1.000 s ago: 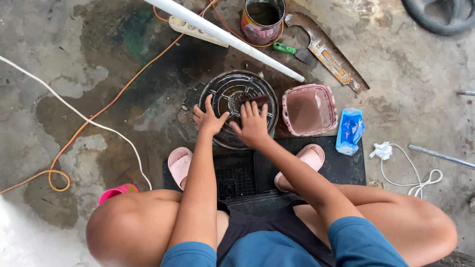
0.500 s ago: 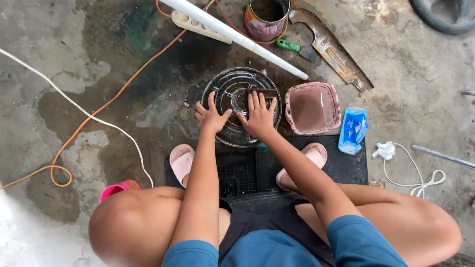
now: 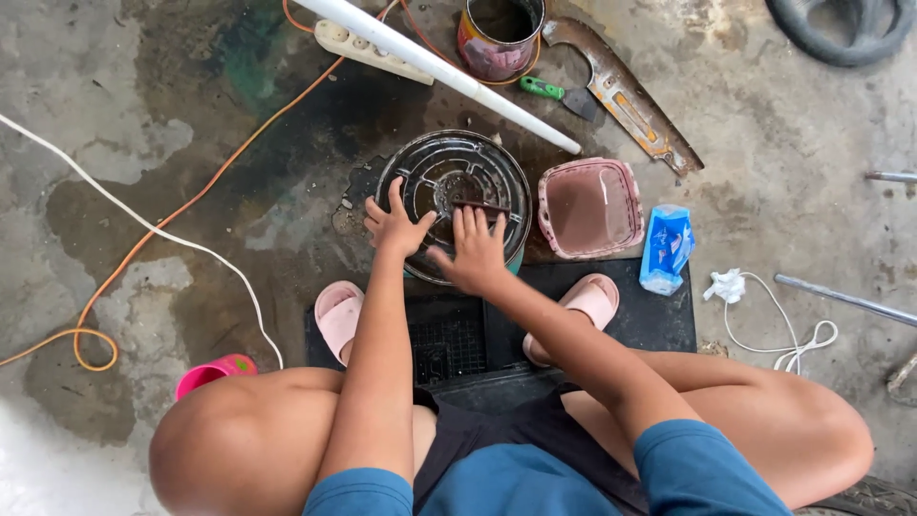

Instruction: A person is sitting on the floor cleaning a motorcycle brake component by scrubbing it with their hands.

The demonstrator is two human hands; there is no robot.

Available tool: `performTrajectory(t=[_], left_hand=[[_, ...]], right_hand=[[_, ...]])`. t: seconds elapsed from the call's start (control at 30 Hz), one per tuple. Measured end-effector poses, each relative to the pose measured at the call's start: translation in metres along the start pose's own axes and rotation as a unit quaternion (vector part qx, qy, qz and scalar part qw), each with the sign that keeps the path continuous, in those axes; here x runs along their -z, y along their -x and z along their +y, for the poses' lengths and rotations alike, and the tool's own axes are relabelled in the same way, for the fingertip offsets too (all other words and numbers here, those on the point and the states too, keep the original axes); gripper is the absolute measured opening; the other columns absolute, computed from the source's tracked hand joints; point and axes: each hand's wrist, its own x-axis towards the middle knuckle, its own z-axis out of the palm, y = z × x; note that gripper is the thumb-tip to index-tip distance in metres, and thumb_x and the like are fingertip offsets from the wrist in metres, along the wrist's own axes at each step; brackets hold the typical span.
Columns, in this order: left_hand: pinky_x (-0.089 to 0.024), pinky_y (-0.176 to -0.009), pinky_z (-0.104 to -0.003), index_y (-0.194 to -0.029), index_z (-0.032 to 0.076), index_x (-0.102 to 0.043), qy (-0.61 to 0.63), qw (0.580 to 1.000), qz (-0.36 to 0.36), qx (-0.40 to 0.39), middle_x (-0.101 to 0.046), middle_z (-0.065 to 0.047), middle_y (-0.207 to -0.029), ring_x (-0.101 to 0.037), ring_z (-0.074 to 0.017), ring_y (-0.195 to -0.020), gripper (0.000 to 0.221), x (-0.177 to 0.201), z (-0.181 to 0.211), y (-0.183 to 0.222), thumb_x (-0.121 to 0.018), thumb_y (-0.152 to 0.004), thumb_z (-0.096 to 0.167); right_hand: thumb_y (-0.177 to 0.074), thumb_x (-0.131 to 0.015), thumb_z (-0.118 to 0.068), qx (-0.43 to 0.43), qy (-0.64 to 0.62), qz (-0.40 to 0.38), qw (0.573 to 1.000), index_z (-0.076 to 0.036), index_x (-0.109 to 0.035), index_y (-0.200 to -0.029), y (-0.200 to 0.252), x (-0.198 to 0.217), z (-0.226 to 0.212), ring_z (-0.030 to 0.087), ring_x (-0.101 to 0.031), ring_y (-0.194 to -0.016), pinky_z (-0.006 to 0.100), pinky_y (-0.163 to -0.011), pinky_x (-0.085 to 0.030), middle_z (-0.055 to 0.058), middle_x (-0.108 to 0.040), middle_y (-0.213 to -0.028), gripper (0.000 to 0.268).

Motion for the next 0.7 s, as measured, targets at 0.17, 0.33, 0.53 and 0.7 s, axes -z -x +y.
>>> performTrajectory(t=[0.17, 0.33, 0.53, 0.7], left_hand=[[-0.036, -0.108, -0.071, -0.162, 0.042, -0.001, -0.003, 1.000, 0.004, -0.003, 0.000, -0.026, -0.163, -0.019, -0.0515, -0.148, 0.089, -0.001, -0.002, -0.003, -0.061, -0.098, 0.060], [-0.035, -0.108, -0.072, -0.162, 0.043, 0.000, -0.002, 1.000, -0.001, 0.003, 0.001, -0.026, -0.164, -0.018, -0.0520, -0.149, 0.090, -0.002, -0.001, -0.006, -0.061, -0.098, 0.060], [-0.034, -0.108, -0.072, -0.162, 0.041, -0.001, 0.004, 1.000, 0.004, -0.004, 0.001, -0.027, -0.163, -0.017, -0.0534, -0.148, 0.090, -0.002, -0.002, -0.005, -0.061, -0.099, 0.059], [-0.037, -0.106, -0.071, -0.162, 0.042, -0.002, 0.007, 1.000, 0.003, -0.003, 0.000, -0.027, -0.163, -0.020, -0.0529, -0.147, 0.090, -0.004, -0.003, -0.008, -0.062, -0.098, 0.060]], right_hand=[[-0.100, -0.031, -0.075, -0.015, -0.016, 0.090, 0.996, 0.002, -0.041, -0.155, -0.030, -0.002, 0.031, 0.037, -0.040, -0.146, 0.064, -0.119, -0.021, 0.023, -0.044, -0.158, 0.095], [-0.096, -0.040, -0.075, 0.041, 0.014, 0.142, 0.989, 0.009, -0.048, -0.147, 0.010, -0.007, 0.012, 0.046, -0.051, -0.135, 0.060, -0.112, -0.033, 0.032, -0.052, -0.147, 0.099], [-0.096, -0.039, -0.078, -0.037, 0.027, 0.151, 0.987, 0.004, -0.041, -0.153, -0.023, -0.025, 0.040, 0.043, -0.049, -0.133, 0.063, -0.104, -0.038, 0.030, -0.044, -0.152, 0.100], [-0.086, -0.044, -0.085, -0.003, -0.042, 0.098, 0.994, 0.000, -0.036, -0.157, 0.017, -0.009, 0.018, 0.049, -0.033, -0.148, 0.063, -0.111, -0.032, 0.035, -0.032, -0.160, 0.111]])
